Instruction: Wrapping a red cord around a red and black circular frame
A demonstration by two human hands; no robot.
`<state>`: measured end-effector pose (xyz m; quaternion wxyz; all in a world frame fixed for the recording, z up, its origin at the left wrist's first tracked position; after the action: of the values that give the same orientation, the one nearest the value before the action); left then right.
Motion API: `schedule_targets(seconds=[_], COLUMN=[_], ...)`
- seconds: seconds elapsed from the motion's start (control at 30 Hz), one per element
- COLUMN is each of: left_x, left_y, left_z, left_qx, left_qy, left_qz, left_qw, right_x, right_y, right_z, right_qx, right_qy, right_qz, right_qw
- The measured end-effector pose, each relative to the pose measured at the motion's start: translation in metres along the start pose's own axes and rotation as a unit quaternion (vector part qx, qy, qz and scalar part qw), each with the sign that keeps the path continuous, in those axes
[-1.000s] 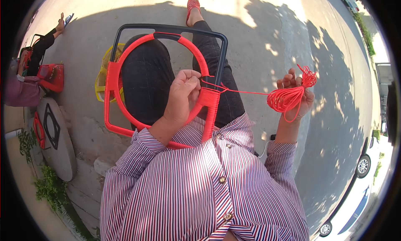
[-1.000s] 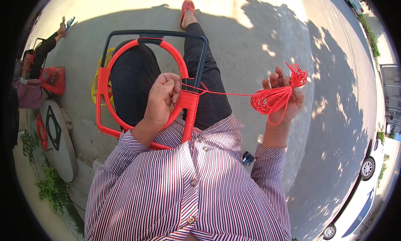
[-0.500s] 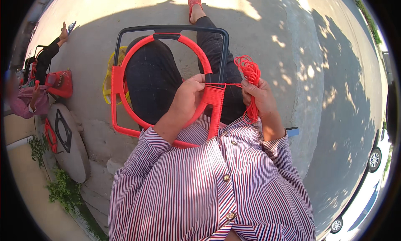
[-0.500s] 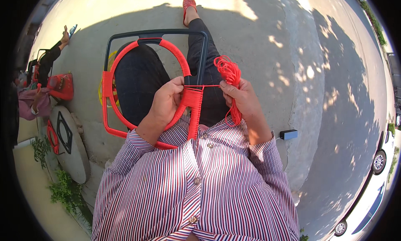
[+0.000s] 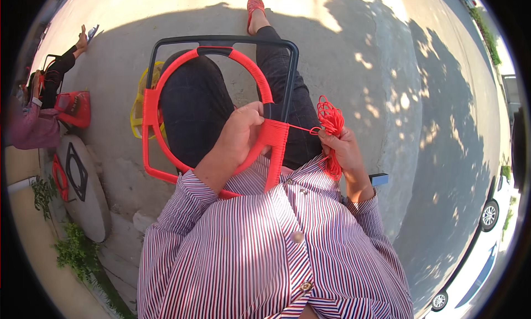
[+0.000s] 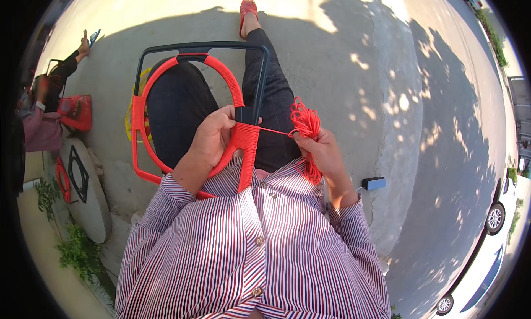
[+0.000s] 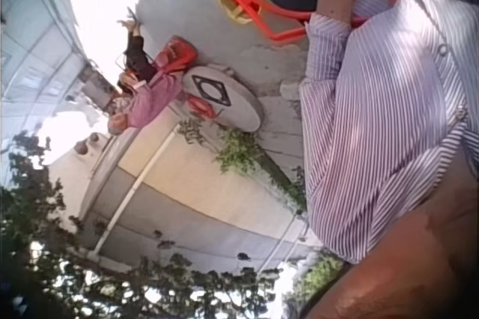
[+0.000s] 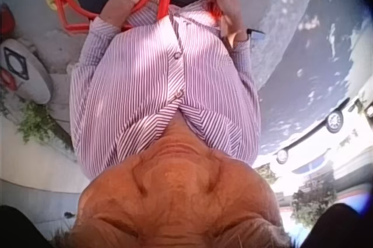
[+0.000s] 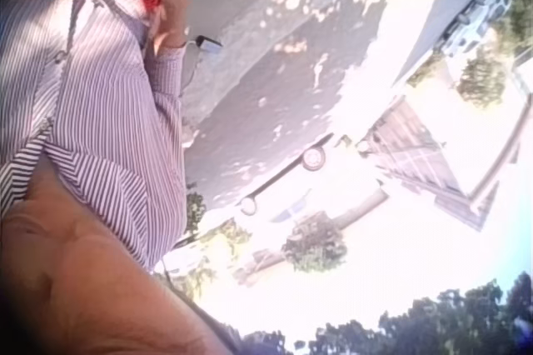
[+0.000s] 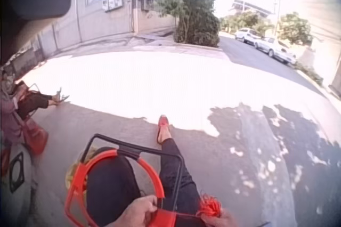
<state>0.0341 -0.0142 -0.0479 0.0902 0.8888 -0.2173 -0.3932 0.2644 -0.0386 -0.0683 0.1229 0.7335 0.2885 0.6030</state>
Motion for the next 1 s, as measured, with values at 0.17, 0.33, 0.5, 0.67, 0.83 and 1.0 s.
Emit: schedule_targets(seconds=[0.17, 0.33, 0.5, 0.67, 0.83, 1.0], left_x=[0.004, -0.021, -0.017, -0.006, -0.002, -0.002], left_y=[-0.005, 0.005, 0.005, -0.003, -0.004, -0.001], left_z=[0.000, -0.003, -0.002, 0.020, 0.001, -0.004], left_qx=[0.027, -0.126, -0.150, -0.178, -0.117, -0.110], left_qy=[-0.017, -0.097, -0.213, -0.278, -0.158, -0.091], left_qz=[0.005, -0.277, -0.286, -0.157, -0.072, -0.027], left_qw=[0.999, 0.948, 0.922, 0.931, 0.978, 0.989], right_x=[0.051, 0.108, 0.106, 0.080, 0.048, 0.038], right_y=[-0.025, -0.029, -0.027, -0.030, -0.038, -0.048], right_z=[0.023, -0.060, -0.109, -0.056, -0.075, -0.049], right_qx=[-0.095, -0.073, -0.160, -0.252, -0.126, -0.079], right_qy=[0.051, 0.304, 0.511, 0.427, 0.399, 0.267], right_qz=[0.069, 0.306, 0.447, 0.401, 0.306, 0.272], right_qw=[0.992, 0.899, 0.717, 0.770, 0.855, 0.921])
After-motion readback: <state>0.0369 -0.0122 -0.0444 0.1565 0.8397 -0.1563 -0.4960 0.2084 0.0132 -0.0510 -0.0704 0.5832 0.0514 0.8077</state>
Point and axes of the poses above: each hand's wrist, its own y-axis away from the middle knuckle, its own z-axis out of the back of the hand, x = y × z, the point moved 5 cm from there along -y, towards the middle knuckle, and after that the axes turned 11 degrees about -z, right-handed, at the moved point
